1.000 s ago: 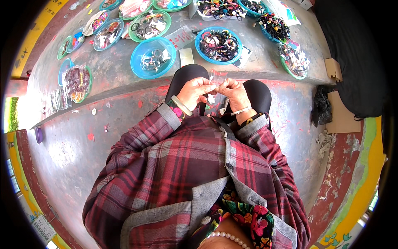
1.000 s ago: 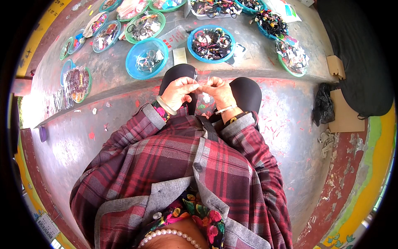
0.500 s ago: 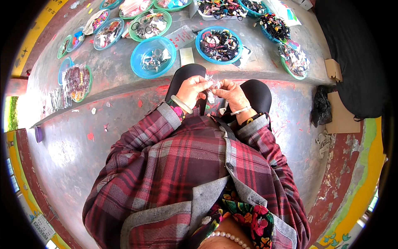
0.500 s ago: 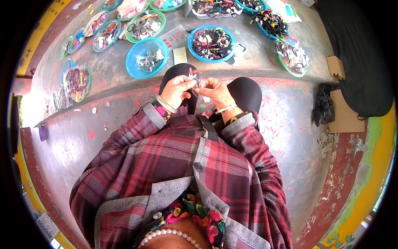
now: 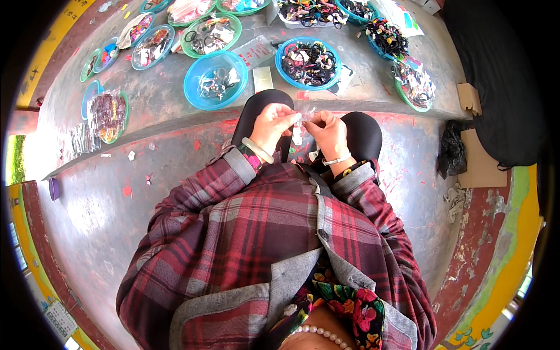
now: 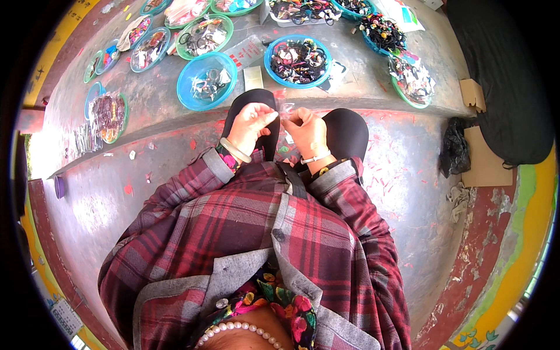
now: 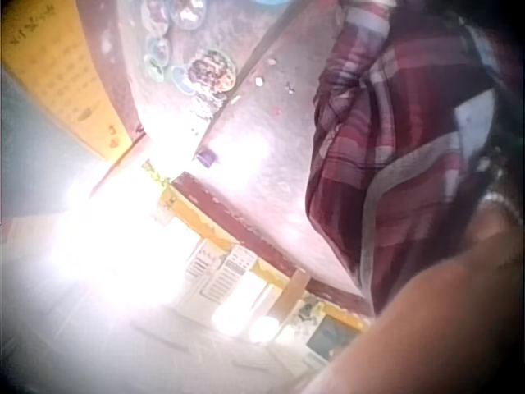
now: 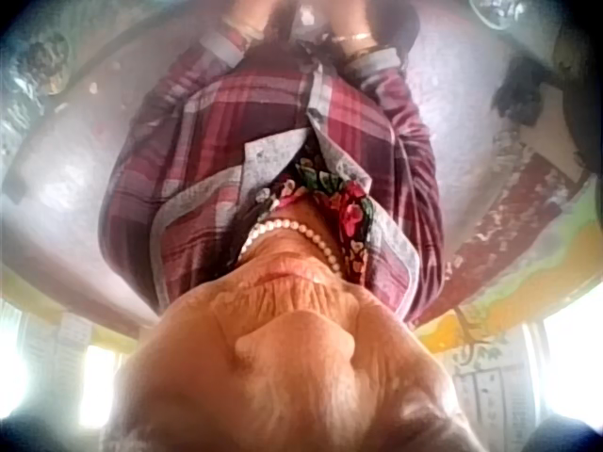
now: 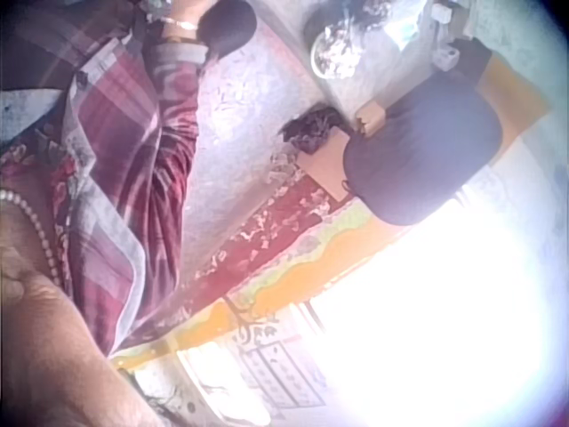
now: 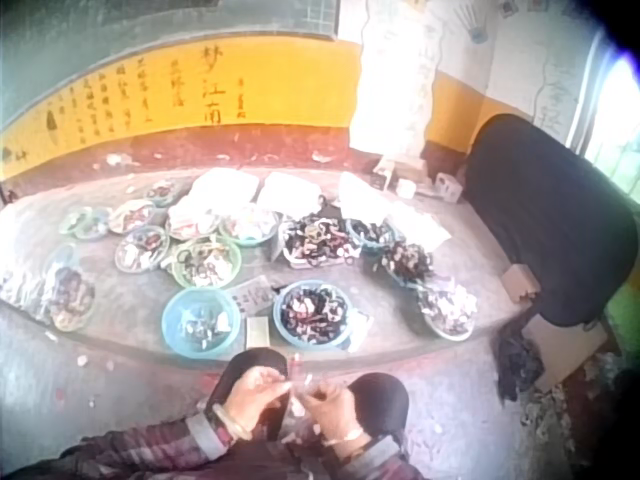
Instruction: The person sits on the floor and assembles hair accessories by hand. They pick up hair ties and small plastic clips from bowls, attach the clips to the ties, and place the finished items into small plastic bags.
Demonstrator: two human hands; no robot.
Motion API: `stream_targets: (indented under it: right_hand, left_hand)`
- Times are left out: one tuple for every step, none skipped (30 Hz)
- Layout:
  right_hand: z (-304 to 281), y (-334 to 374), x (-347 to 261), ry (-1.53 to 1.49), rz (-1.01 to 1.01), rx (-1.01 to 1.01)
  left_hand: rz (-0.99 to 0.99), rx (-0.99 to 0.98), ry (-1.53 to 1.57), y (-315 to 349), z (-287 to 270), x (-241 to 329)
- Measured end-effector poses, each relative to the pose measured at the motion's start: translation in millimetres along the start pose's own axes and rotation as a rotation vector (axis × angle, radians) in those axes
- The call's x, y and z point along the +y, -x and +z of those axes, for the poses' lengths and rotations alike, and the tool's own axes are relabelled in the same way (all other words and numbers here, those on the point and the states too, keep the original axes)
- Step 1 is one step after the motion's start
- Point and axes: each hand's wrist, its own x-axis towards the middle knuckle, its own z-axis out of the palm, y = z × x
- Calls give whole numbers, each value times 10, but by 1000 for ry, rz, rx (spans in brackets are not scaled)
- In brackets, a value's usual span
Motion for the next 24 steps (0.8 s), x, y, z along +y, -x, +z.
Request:
stream_targets:
  right_hand:
    - [-9, 22, -66, 153, -50, 42]
    - [-9, 32, -96, 305, -101, 84]
    - [0, 35, -94, 373, -185, 107]
    - [10, 37, -86, 440, -270, 130]
    - [15, 39, -83, 507, -355, 153]
    - [13, 41, -85, 513, -363, 138]
    - [11, 45, -89, 520, -370, 122]
    - [10, 49, -93, 526, -378, 106]
    - [9, 52, -101, 506, -386, 102]
    - [10, 55, -112, 485, -393, 97]
    - [10, 56, -121, 464, -401, 92]
    - [7, 58, -130, 446, -391, 75]
    - [2, 60, -138, 427, -382, 58]
    - [1, 61, -143, 408, -372, 40]
    - [4, 60, -137, 382, -350, 24]
    - [11, 60, -127, 356, -327, 8]
    - [15, 60, -122, 330, -305, -8]
    - [11, 60, -126, 308, -303, -28]
    - [1, 62, -132, 287, -301, -47]
    - [-10, 65, -140, 265, -299, -67]
    - [-24, 76, -147, 276, -321, -25]
    - [-41, 92, -160, 286, -342, 17]
    - [-53, 99, -178, 297, -364, 58]
    - [-61, 98, -208, 254, -403, 105]
  left_hand:
    - [-25, -57, -19, 34, 21, 12]
    - [-50, -114, -37, 63, 44, 11]
    - [-67, -127, -10, 77, 87, -13]
    - [-65, -131, -20, 84, 112, -24]
    - [-63, -135, -31, 89, 130, -31]
    - [-60, -138, -42, 89, 139, -34]
    - [-47, -140, -33, 83, 128, -53]
    - [-56, -139, -17, 73, 120, -69]
    - [-65, -139, -2, 58, 113, -81]
    - [-75, -139, 13, 45, 107, -86]
    - [-79, -144, 34, 34, 101, -83]
    - [-84, -148, 55, 28, 92, -77]
    - [-89, -152, 76, 23, 81, -71]
    - [-83, -152, 89, 19, 66, -69]
    - [-77, -152, 102, 12, 49, -72]
    - [-70, -152, 115, 4, 31, -77]
    - [-63, -128, 117, -11, 9, -90]
    - [-56, -103, 120, -24, -10, -94]
    - [-49, -78, 123, -33, -28, -92]
    - [-39, -51, 74, -38, -49, -83]
    - [-30, -24, 23, -35, -56, -43]
    - [-20, 3, -27, -33, -54, -4]
    - [-3, 27, -30, -32, -45, 30]
    - [14, 12, -97, -34, -56, 42]
